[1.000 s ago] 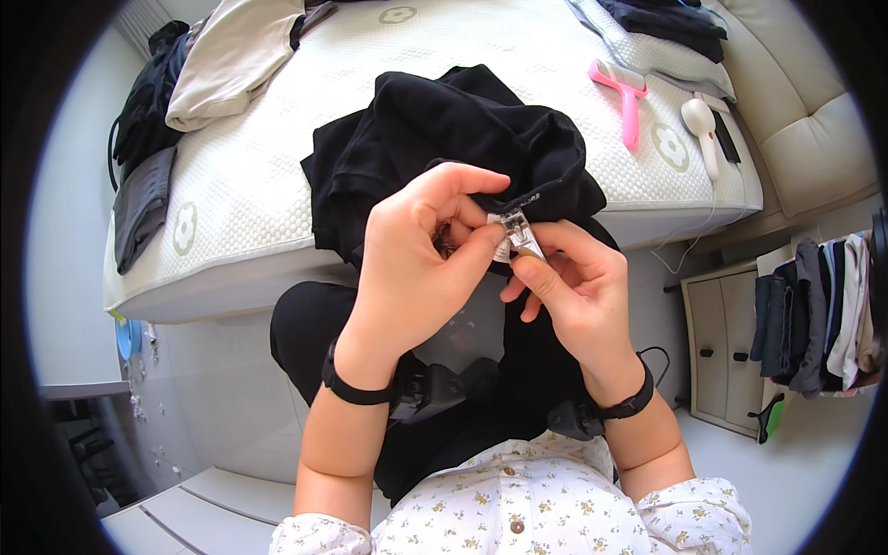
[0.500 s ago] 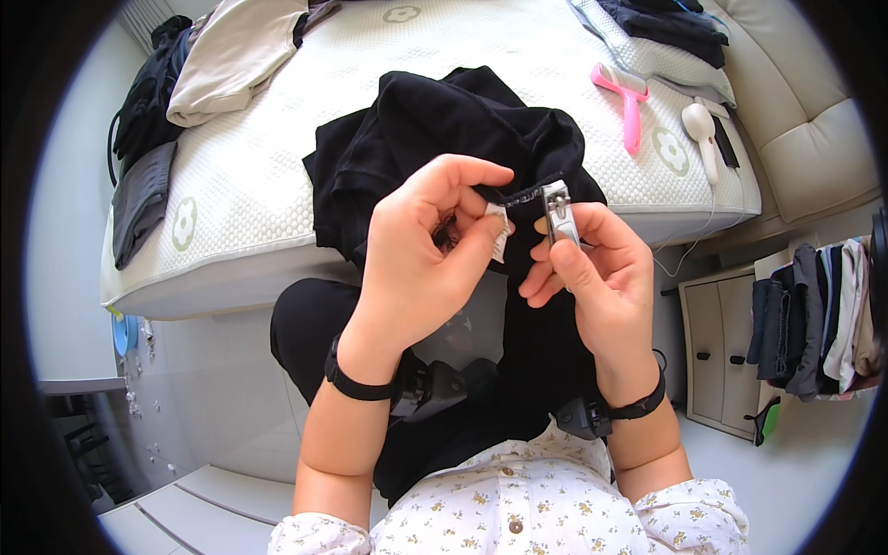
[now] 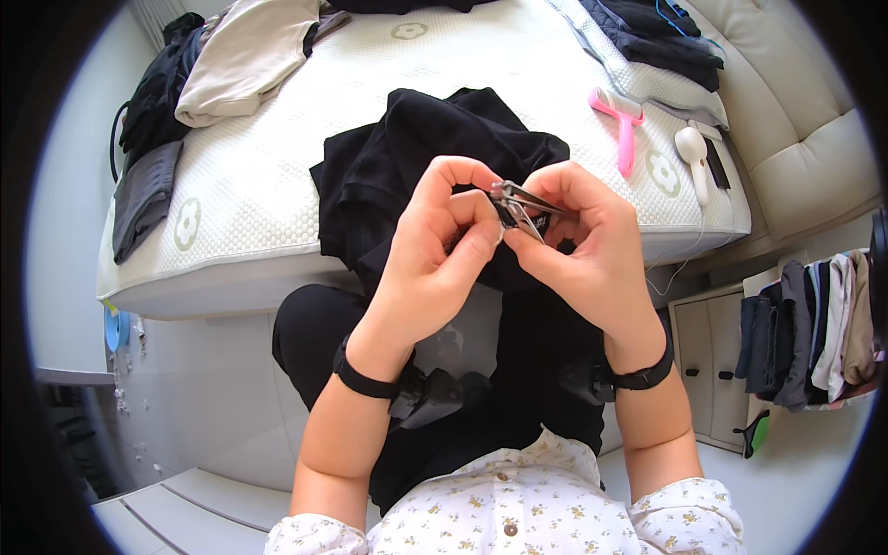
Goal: The person uses nail clippers to cut a tag off a black garment and then runs a lint roller over the fabric.
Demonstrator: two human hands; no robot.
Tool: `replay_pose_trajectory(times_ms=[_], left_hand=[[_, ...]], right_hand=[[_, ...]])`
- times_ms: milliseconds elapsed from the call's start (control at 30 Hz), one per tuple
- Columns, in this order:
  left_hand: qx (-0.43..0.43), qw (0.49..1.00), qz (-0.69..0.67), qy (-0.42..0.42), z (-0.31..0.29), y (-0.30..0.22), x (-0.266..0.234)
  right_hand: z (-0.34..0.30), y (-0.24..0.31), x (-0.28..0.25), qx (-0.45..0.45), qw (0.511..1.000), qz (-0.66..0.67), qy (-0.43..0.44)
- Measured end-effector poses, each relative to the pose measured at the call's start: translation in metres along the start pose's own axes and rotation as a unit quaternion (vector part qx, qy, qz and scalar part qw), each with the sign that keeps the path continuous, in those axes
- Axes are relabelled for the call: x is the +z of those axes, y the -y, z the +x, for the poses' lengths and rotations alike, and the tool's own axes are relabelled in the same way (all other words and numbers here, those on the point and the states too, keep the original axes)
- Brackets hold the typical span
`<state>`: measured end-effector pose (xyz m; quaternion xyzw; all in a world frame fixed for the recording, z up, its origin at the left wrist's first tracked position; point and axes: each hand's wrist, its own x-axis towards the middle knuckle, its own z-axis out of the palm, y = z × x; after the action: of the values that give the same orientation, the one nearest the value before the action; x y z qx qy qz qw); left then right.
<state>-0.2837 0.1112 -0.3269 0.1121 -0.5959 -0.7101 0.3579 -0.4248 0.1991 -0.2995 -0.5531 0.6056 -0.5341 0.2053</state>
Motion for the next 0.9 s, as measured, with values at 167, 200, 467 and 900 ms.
replay_pose_trajectory(times_ms=[167, 200, 467, 900], left_hand=[[0.003, 1.0, -0.015, 0.012, -0.002, 0.006, -0.001], [-0.01, 0.998, -0.059, 0.024, -0.003, 0.009, -0.003], [-0.057, 0.974, -0.218, 0.024, -0.003, 0.015, 0.002], [-0.079, 0.96, -0.265, 0.046, -0.003, 0.023, 0.004]], right_hand=[[-0.002, -0.013, 0.007, 0.048, 0.985, 0.167, 0.016], [-0.003, -0.014, 0.009, 0.059, 0.966, 0.252, 0.013], [-0.011, -0.037, 0.019, 0.096, 0.9, 0.426, -0.001], [-0.018, -0.048, 0.014, 0.093, 0.894, 0.438, 0.004]])
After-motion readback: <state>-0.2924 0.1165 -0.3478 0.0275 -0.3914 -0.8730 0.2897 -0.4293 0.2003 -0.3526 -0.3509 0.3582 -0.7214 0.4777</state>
